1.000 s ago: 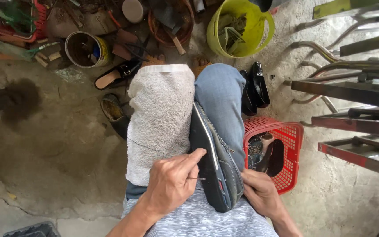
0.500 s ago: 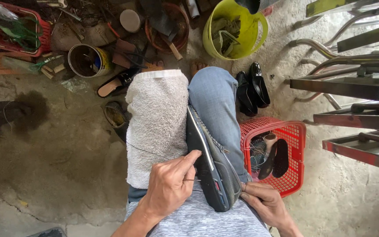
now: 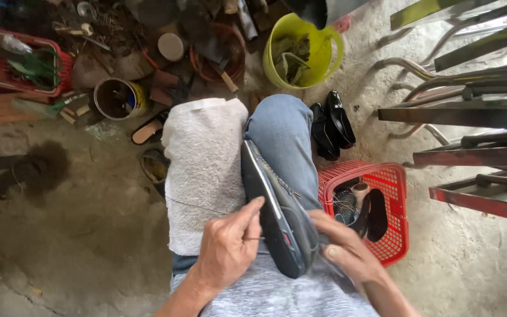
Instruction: Hand-stitching the sole of a shoe using a needle and thread
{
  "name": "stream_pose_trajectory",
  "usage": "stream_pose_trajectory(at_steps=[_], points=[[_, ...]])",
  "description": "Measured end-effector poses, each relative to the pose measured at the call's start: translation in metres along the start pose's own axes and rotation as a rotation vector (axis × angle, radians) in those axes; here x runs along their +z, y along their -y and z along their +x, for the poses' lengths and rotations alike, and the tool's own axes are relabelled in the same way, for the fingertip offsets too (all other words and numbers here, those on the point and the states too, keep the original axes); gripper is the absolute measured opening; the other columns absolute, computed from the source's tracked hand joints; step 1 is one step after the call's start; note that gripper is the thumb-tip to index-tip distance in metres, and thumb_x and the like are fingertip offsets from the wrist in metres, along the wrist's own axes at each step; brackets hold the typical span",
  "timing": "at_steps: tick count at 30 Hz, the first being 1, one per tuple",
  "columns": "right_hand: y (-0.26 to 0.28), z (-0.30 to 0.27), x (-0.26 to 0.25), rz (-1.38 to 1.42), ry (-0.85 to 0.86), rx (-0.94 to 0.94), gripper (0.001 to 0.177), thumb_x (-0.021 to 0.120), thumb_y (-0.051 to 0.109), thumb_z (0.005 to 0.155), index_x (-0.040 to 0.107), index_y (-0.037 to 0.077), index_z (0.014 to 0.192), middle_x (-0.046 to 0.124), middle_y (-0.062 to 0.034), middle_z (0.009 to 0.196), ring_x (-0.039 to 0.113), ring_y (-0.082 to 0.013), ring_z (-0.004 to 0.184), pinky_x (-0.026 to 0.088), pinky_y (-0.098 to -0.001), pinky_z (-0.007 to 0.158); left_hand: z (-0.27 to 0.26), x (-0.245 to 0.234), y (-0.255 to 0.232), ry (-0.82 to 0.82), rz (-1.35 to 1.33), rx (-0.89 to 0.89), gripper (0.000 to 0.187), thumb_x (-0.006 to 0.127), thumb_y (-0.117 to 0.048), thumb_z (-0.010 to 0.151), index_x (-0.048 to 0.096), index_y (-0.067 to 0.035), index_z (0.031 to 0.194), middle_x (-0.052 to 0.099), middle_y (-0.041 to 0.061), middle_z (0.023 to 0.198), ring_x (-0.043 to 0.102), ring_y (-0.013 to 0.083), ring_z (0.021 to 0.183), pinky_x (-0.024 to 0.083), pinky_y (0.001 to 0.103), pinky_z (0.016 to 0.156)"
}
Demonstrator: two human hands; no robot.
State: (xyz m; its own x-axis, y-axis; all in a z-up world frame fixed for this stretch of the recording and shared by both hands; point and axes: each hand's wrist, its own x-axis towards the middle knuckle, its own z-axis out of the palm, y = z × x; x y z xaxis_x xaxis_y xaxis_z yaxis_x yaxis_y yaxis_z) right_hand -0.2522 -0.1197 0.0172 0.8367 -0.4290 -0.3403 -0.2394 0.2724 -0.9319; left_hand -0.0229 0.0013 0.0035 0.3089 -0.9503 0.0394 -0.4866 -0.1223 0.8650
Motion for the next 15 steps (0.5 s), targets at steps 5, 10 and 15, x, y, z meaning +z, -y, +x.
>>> stream_pose_trajectory(at_steps=[5, 10, 15], points=[[-0.041, 0.006, 0.029, 0.625, -0.228, 0.134, 0.095, 0.083, 0.049, 0.075, 0.05, -0.01, 0.142, 0.07, -0.008, 0.094, 0.063, -0.0127, 0.075, 0.049, -0.0238, 0.064, 0.006, 0.003, -0.03, -0.008, 0.036, 0.121, 0.033, 0.059, -0.005, 0.101, 0.062, 0.007, 0.131, 0.074, 0.011, 0.08, 0.063, 0.0198, 0.052, 0.052, 0.038, 0.051], [-0.043, -0.011, 0.04, 1.129, -0.485, 0.092, 0.06, 0.076, 0.026, 0.071, 0.062, -0.012, 0.116, 0.075, -0.0192, 0.083, 0.071, -0.0295, 0.067, 0.056, -0.0368, 0.059, 0.019, 0.012, -0.057, 0.109, 0.137, 0.304, 0.04, 0.057, -0.008, 0.106, 0.053, 0.006, 0.143, 0.061, 0.003, 0.072, 0.057, 0.0194, 0.056, 0.044, 0.037, 0.051], [-0.064, -0.028, 0.044, 1.319, -0.636, 0.196, 0.045, 0.07, 0.024, 0.071, 0.063, -0.007, 0.104, 0.071, -0.0195, 0.081, 0.066, -0.0316, 0.069, 0.054, -0.0451, 0.067, 0.027, 0.021, -0.064, 0.163, 0.23, 0.384, 0.037, 0.057, -0.009, 0.105, 0.058, 0.006, 0.139, 0.055, -0.002, 0.066, 0.052, 0.0117, 0.051, 0.043, 0.03, 0.049]])
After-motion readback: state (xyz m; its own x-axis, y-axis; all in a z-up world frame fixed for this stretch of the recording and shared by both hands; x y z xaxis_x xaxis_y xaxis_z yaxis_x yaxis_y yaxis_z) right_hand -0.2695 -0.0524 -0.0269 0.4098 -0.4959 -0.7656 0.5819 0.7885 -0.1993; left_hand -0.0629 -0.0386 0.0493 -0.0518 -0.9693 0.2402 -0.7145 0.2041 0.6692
